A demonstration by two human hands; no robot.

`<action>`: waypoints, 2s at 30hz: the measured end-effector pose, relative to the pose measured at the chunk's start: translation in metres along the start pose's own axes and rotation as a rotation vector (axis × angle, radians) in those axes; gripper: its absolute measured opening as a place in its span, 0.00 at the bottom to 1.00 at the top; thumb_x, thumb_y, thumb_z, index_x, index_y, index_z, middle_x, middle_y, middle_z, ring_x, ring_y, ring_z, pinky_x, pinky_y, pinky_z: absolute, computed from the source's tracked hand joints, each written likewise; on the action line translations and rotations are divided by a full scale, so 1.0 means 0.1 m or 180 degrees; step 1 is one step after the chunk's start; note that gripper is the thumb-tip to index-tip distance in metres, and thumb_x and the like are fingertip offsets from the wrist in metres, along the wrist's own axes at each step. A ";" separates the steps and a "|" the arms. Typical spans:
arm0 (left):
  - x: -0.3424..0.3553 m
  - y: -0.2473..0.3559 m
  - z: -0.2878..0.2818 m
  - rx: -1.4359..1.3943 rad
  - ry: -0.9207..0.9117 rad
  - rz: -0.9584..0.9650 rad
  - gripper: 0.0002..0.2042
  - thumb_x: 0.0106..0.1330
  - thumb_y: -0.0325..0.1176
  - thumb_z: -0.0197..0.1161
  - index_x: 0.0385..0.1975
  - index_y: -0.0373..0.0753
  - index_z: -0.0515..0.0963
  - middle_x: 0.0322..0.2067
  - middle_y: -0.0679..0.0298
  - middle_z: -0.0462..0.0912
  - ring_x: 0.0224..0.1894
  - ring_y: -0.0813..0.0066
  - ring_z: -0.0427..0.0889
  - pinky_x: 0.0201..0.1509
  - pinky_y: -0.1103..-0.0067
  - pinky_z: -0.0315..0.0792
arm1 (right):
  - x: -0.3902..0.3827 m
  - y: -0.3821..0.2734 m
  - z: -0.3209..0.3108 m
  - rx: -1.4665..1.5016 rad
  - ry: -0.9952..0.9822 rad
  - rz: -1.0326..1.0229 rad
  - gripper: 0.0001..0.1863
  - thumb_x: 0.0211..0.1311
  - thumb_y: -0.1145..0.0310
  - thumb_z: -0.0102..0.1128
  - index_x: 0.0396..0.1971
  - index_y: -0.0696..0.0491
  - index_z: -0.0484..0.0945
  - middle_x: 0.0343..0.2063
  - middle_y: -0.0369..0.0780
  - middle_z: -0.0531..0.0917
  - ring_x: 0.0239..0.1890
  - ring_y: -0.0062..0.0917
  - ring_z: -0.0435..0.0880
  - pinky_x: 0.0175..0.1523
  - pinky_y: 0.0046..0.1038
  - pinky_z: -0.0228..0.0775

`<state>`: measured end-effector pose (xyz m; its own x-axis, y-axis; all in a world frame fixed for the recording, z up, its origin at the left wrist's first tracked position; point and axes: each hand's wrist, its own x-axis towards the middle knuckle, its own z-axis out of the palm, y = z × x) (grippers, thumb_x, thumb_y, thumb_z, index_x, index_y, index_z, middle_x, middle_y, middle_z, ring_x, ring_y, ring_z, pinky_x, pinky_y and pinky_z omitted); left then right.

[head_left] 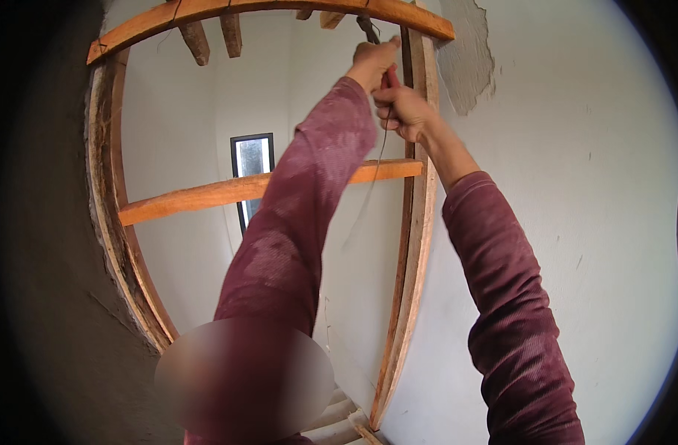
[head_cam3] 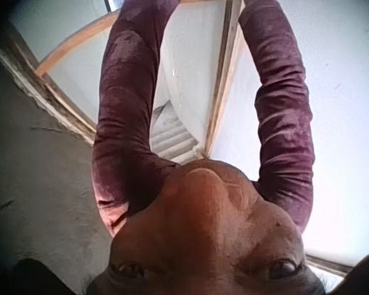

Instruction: The person takes a piece of wire and wraps it around two intersecting wooden beams of a temporary support structure, then uses pliers to twist the wire ends together until the joint is secure.

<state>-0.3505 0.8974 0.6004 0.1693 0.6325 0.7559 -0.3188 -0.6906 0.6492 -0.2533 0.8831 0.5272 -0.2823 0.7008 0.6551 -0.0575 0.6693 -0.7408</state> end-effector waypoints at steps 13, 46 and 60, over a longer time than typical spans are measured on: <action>-1.46 -0.47 -0.53 0.0462 -0.0799 -0.0660 0.32 0.69 0.59 0.35 0.57 0.34 0.58 0.38 0.60 0.73 0.36 0.69 0.74 0.34 0.71 0.74 | -0.12 -0.01 0.49 -0.1434 0.1344 -0.0402 0.25 0.56 0.67 0.54 0.54 0.54 0.63 0.39 0.43 0.75 0.35 0.28 0.77 0.40 0.29 0.69; -1.74 -0.83 -0.84 0.2000 -0.0234 0.0908 0.14 0.64 0.31 0.43 0.28 0.31 0.76 0.28 0.52 0.77 0.34 0.57 0.76 0.42 0.70 0.69 | -0.60 0.06 -0.02 0.0533 0.0847 0.0047 0.21 0.68 0.72 0.40 0.60 0.52 0.56 0.50 0.50 0.69 0.48 0.42 0.75 0.51 0.39 0.78; -1.80 -0.67 -0.96 0.2063 -0.0338 0.0885 0.19 0.69 0.41 0.43 0.26 0.31 0.73 0.14 0.68 0.66 0.18 0.79 0.64 0.27 0.78 0.64 | -0.03 -0.19 0.03 -0.0362 0.0308 -0.0227 0.25 0.69 0.70 0.40 0.65 0.50 0.52 0.51 0.47 0.67 0.54 0.37 0.69 0.48 0.40 0.80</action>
<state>-0.4491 0.8636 0.4126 0.2628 0.3877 0.8835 0.2496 -0.9119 0.3259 -0.2538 0.8675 0.5390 -0.1874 0.6674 0.7208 0.0362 0.7380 -0.6739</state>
